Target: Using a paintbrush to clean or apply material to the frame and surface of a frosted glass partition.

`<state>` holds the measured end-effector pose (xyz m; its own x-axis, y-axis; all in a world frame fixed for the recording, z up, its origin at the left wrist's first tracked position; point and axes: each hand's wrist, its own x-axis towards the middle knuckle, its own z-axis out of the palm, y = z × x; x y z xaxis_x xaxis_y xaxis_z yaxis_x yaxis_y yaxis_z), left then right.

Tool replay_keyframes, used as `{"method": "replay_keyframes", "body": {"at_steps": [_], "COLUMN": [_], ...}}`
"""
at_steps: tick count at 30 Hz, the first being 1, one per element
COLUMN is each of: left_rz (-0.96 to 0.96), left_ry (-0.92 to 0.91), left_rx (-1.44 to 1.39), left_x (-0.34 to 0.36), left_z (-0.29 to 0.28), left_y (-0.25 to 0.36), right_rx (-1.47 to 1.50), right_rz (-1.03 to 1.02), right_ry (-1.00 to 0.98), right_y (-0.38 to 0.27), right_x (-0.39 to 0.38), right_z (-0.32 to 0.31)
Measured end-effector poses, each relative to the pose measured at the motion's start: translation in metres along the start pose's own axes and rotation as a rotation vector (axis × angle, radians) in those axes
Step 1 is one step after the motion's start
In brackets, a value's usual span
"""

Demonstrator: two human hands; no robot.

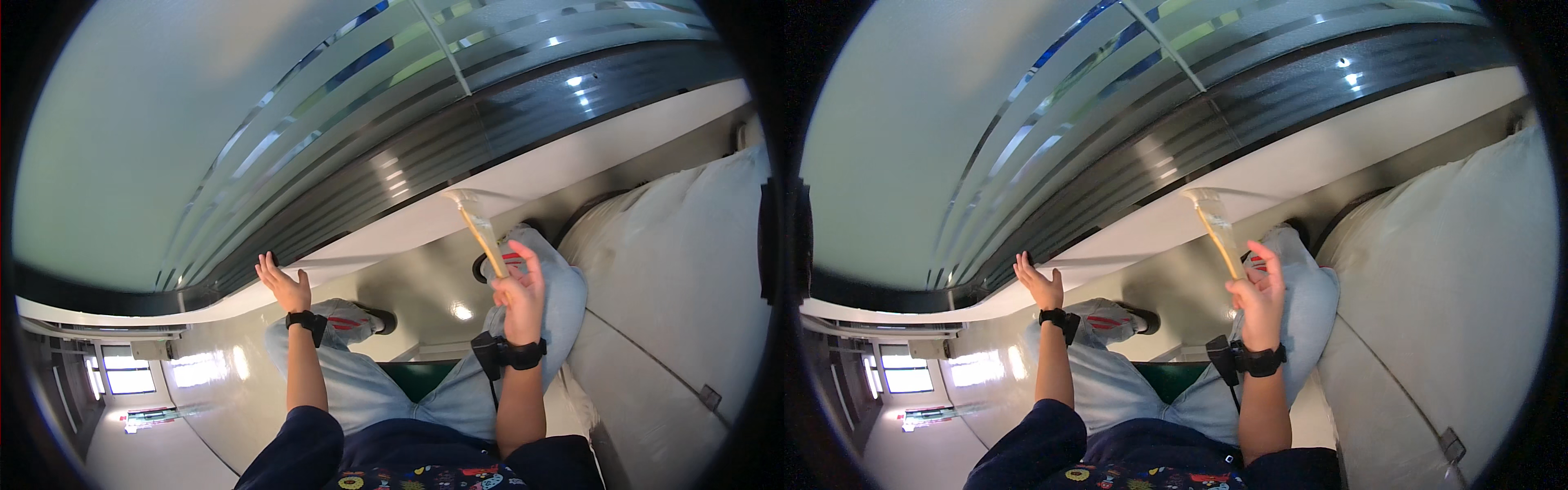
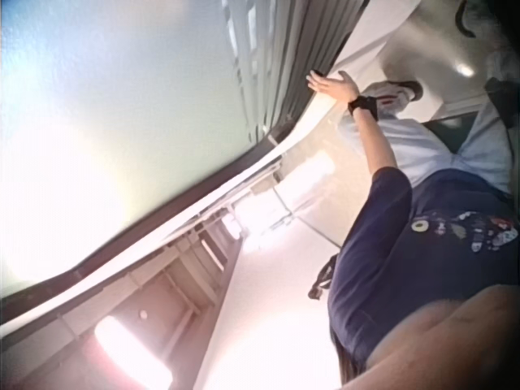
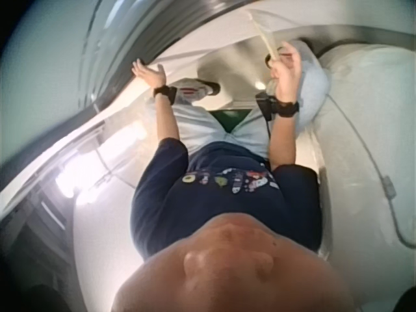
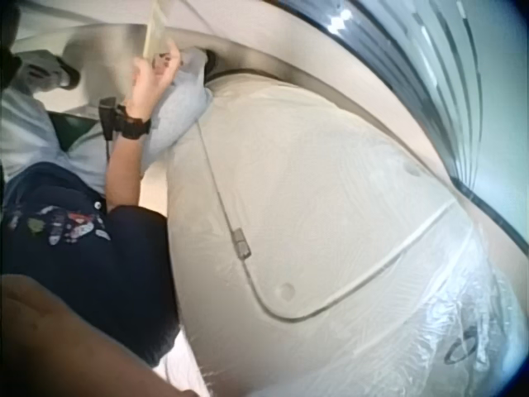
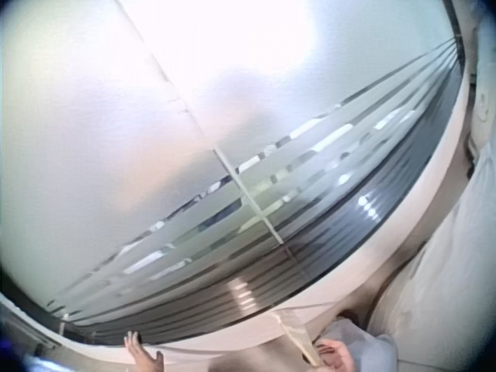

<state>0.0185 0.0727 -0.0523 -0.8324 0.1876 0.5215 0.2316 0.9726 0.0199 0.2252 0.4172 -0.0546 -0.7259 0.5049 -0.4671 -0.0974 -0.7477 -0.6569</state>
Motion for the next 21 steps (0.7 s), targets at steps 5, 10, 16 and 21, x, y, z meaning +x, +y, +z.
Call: {"method": "replay_keyframes", "body": {"at_steps": [5,10,16,21], "left_rz": [0.03,0.013,-0.017,-0.039], "left_ry": [-0.015,-0.043,-0.031,-0.044], "left_rx": [-0.048,-0.12,-0.196,-0.287], "left_x": [0.001,0.0,-0.001,-0.001], "left_z": [-0.006,-0.014,-0.026,-0.036], "left_y": [0.001,0.003,0.001,-0.005], "right_rx": [0.004,0.045,0.065,-0.117], "right_rz": [-0.01,-0.009,-0.043,-0.086], "right_ry": [-0.007,-0.061,-0.107,-0.103], "right_y": [-0.004,-0.003,0.01,0.019], "right_x": [0.0,0.002,0.007,0.009], "right_z": [-0.003,-0.009,-0.016,-0.017]}}
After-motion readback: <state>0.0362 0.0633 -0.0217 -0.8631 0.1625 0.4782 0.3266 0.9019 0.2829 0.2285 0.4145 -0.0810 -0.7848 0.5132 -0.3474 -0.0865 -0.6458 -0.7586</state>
